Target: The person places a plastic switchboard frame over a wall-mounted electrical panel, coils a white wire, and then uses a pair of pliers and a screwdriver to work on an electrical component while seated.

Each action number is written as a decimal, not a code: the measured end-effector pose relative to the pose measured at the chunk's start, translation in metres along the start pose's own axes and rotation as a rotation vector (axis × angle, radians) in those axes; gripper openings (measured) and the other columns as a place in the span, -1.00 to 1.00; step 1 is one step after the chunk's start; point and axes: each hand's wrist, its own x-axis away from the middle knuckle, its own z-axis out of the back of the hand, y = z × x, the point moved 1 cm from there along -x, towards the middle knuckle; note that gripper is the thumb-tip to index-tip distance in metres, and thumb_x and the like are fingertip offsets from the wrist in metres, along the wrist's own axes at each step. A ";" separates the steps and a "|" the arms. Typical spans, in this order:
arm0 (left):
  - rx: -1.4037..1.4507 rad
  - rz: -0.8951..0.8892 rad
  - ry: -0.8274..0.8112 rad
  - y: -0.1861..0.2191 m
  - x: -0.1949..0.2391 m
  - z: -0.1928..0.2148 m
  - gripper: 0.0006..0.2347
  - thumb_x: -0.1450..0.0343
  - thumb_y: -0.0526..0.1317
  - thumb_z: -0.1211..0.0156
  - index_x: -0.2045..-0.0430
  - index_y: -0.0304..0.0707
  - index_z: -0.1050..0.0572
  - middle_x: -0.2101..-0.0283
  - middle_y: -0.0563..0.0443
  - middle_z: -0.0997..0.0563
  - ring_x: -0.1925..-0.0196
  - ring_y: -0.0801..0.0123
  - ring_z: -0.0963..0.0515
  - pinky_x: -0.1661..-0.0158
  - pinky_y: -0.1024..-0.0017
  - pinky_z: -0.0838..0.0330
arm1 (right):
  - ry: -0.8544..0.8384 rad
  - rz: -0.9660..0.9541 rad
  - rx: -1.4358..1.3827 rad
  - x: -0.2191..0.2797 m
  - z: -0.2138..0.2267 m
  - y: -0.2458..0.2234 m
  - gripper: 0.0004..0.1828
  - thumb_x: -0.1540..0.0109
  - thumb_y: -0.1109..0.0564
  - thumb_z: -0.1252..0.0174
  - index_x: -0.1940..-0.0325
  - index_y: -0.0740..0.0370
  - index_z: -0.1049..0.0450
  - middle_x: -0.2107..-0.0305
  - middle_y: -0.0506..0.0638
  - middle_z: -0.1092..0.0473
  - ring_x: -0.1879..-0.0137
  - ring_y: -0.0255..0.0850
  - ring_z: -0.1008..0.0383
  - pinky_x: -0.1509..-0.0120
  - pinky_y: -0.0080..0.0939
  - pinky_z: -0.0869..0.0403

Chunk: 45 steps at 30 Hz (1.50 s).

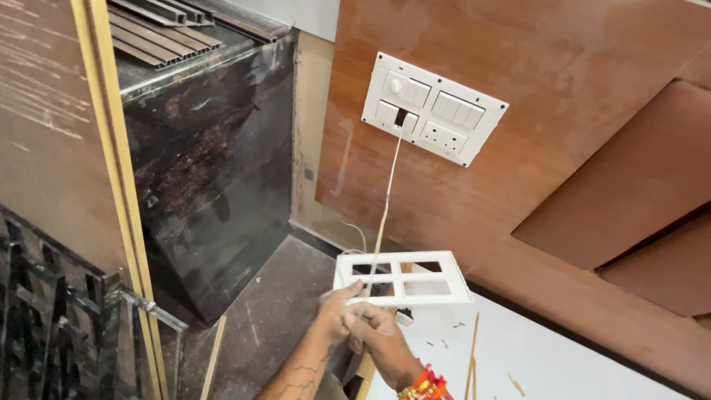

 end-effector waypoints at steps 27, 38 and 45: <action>-0.327 -0.211 0.053 -0.019 0.099 -0.074 -0.87 -0.41 -0.31 -0.23 0.35 -0.48 -0.62 0.42 -0.09 -0.68 0.50 0.32 -0.66 0.46 0.36 -0.58 | -0.062 0.490 1.147 -0.078 0.006 -0.080 -0.80 -0.21 0.09 -0.32 0.09 0.14 -0.65 0.27 0.10 -0.57 0.13 -0.04 -0.58 -0.01 -0.09 -0.52; -0.186 -0.193 0.314 -0.006 0.080 0.006 -0.76 -0.51 -0.17 -0.05 0.13 -0.38 -0.52 0.33 -0.07 -0.60 0.29 0.12 -0.72 0.34 0.22 -0.67 | 0.019 0.313 1.160 -0.036 0.081 -0.093 -0.78 -0.26 0.04 -0.22 0.05 0.10 -0.64 0.37 0.06 -0.58 0.28 -0.16 -0.57 0.11 -0.16 -0.52; -0.259 -0.262 0.341 0.028 0.083 0.010 -0.72 -0.53 -0.16 -0.06 0.05 -0.44 -0.51 0.30 -0.07 -0.60 0.25 0.12 -0.72 0.30 0.21 -0.63 | 0.245 0.026 1.405 -0.036 0.100 -0.107 -0.72 -0.27 -0.08 -0.16 0.02 -0.07 -0.66 0.42 0.02 -0.58 0.26 -0.09 -0.58 0.10 -0.06 -0.50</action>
